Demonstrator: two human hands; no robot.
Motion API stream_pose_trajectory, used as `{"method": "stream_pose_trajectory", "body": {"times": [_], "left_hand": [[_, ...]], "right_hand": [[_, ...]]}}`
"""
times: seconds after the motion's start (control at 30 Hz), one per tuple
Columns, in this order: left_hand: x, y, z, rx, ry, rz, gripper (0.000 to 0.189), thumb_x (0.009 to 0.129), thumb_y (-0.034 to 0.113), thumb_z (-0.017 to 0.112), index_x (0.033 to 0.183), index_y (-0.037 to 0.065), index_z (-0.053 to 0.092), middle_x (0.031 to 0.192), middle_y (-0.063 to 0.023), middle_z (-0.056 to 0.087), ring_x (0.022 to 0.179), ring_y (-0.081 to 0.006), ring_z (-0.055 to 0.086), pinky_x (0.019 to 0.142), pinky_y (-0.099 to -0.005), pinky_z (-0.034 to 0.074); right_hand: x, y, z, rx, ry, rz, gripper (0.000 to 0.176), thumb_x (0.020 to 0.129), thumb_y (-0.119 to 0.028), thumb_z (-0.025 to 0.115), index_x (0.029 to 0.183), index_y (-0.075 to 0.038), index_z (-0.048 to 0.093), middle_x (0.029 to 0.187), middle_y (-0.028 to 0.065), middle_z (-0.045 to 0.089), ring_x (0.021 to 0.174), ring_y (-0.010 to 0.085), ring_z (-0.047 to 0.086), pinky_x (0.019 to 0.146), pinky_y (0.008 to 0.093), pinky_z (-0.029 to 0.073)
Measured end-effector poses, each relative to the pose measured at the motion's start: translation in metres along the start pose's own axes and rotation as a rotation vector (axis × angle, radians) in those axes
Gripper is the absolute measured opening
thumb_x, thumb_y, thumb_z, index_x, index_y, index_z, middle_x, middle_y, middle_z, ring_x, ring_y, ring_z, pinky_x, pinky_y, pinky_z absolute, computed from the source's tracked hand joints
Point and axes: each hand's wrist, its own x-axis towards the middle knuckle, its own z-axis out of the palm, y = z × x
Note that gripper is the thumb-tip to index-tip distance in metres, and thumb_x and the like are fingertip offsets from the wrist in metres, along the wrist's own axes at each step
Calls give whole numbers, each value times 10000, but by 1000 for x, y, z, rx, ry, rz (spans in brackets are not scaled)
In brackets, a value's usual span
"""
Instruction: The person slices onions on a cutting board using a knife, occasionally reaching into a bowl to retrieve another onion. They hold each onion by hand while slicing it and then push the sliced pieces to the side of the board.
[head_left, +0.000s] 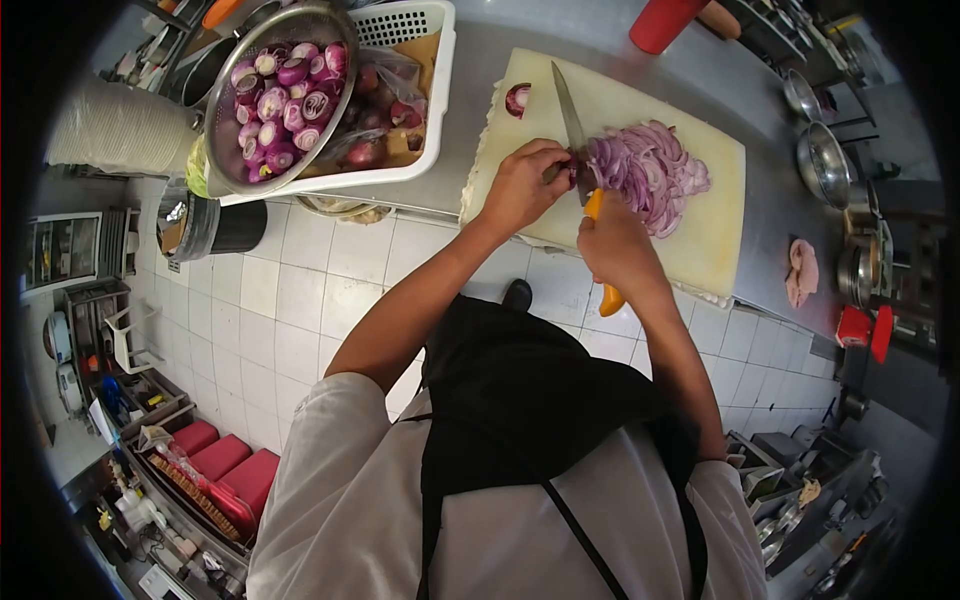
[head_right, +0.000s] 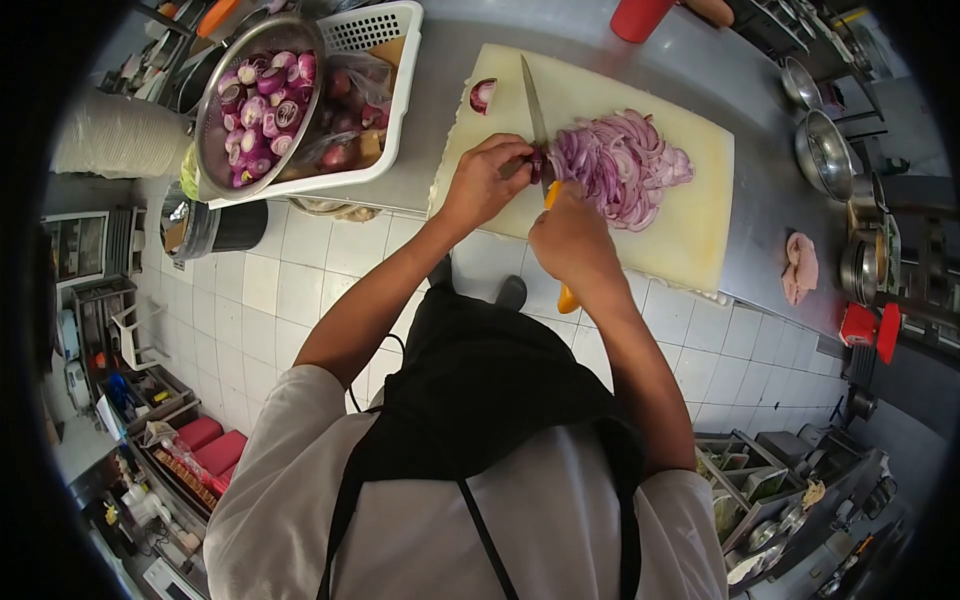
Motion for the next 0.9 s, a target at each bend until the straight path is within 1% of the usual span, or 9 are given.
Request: {"method": "stream_pose_trajectory", "body": {"times": [0.1,0.2,0.3,0.37,0.47,0.57,0.67,0.77,0.9], "left_hand": [[-1,-1,0,10,-1,3,232,869,68,750,1078,-31,740,1098,-136,733,935,-299,737,836,-348,591],[1,-3,-2,28,2,4,236,866,67,749,1079,-34,740,1114,-136,732,936,-303,736,844,-348,591],[4,-1,0,12,-23,-22,232,866,58,740,1080,-31,742,1155,-135,725,944,-309,734,864,-354,591],[3,3,0,-10,-50,-95,226,866,44,728,1081,-25,745,1181,-133,718,949,-312,732,890,-361,589],[14,9,-6,111,-46,265,255,864,38,714,1114,6,756,1244,-142,701,971,-310,733,938,-368,578],[31,3,-16,222,-348,222,252,866,43,695,1102,44,783,1203,-135,725,1003,-304,731,951,-366,568],[47,17,-32,391,-425,59,216,877,86,697,1062,47,802,1047,-123,776,955,-309,746,880,-356,582],[49,24,-37,333,-432,-206,199,892,135,709,1021,18,803,866,-114,789,829,-269,765,783,-335,589],[35,27,-26,103,-303,-485,245,895,181,739,1027,-18,794,829,-130,790,722,-196,756,722,-315,586]], "right_hand": [[20,26,43,-89,267,-226,367,999,-166,548,1245,96,473,874,262,692,601,362,704,562,454,568],[31,28,49,-90,269,-220,376,1002,-181,554,1253,87,474,905,280,698,624,384,709,586,464,574],[27,23,22,141,66,-27,367,978,-174,569,1225,86,493,951,365,696,970,536,682,884,582,531],[28,30,12,146,82,3,371,989,-197,569,1241,68,505,946,358,700,959,536,683,874,580,535],[13,18,-4,248,12,103,384,999,-219,565,1260,58,514,958,347,708,950,523,693,862,572,542],[17,30,3,226,26,62,396,1006,-232,561,1268,60,515,961,332,715,916,496,711,834,557,554],[11,24,-3,218,28,44,407,1007,-236,560,1276,65,514,961,324,718,891,481,721,816,544,562],[-1,21,-7,203,13,28,408,1007,-225,552,1277,77,510,920,304,720,795,447,731,744,517,572],[-24,-6,-32,268,-101,97,390,994,-182,529,1262,101,505,828,256,713,606,344,715,600,459,566]]}}
